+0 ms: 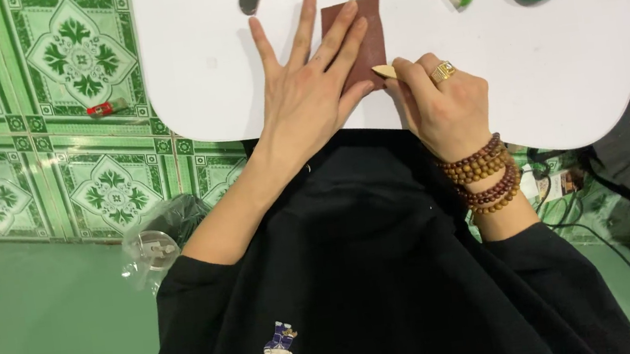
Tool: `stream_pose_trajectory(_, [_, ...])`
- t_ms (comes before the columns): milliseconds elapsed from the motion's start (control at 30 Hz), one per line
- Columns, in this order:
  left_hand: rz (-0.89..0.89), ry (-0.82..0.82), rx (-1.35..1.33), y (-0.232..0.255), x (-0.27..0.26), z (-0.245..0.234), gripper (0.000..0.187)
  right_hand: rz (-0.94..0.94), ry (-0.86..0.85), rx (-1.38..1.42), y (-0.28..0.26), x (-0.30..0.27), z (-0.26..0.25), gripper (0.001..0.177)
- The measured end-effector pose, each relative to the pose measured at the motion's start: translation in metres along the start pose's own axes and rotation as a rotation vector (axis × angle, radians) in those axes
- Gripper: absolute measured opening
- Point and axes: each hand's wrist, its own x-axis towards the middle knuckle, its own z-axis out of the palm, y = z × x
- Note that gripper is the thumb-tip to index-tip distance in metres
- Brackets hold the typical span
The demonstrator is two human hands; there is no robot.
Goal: Sanding a small wooden piece using a piece of sandpaper on a workbench
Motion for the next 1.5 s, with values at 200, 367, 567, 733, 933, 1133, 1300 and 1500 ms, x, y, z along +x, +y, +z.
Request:
stream_pose_trajectory(200, [0.022,0.032,-0.040,-0.002,-0.002,0.004,0.075,-0.048,-0.116,-0.155,0.011,0.004,0.005,0.018])
stream_pose_trajectory(367, [0.023,0.002,-0.051,-0.004,0.000,0.007,0.077,-0.126,-0.144,-0.171,0.022,0.005,0.011,0.013])
stream_pose_trajectory(567, [0.010,0.008,-0.043,-0.003,0.000,0.008,0.078,-0.178,-0.119,-0.132,0.024,0.005,0.009,0.011])
stream_pose_trajectory(733, [-0.004,0.003,-0.050,-0.003,0.000,0.008,0.078,-0.211,-0.172,-0.012,0.031,0.000,0.009,0.013])
stream_pose_trajectory(933, [0.003,-0.034,-0.025,-0.003,0.000,0.008,0.080,-0.264,-0.104,-0.139,0.040,0.006,0.014,0.029])
stream_pose_trajectory(1133, [0.000,-0.078,-0.039,0.000,0.000,0.007,0.079,-0.243,-0.166,-0.213,0.048,0.010,0.015,0.022])
stream_pose_trajectory(1300, [0.007,-0.023,-0.031,-0.004,0.001,0.007,0.080,-0.233,-0.157,0.134,0.065,0.014,0.023,0.019])
stream_pose_trajectory(1500, [-0.009,-0.052,-0.066,-0.001,0.001,0.002,0.079,-0.304,-0.240,-0.015,0.064,0.030,0.025,0.026])
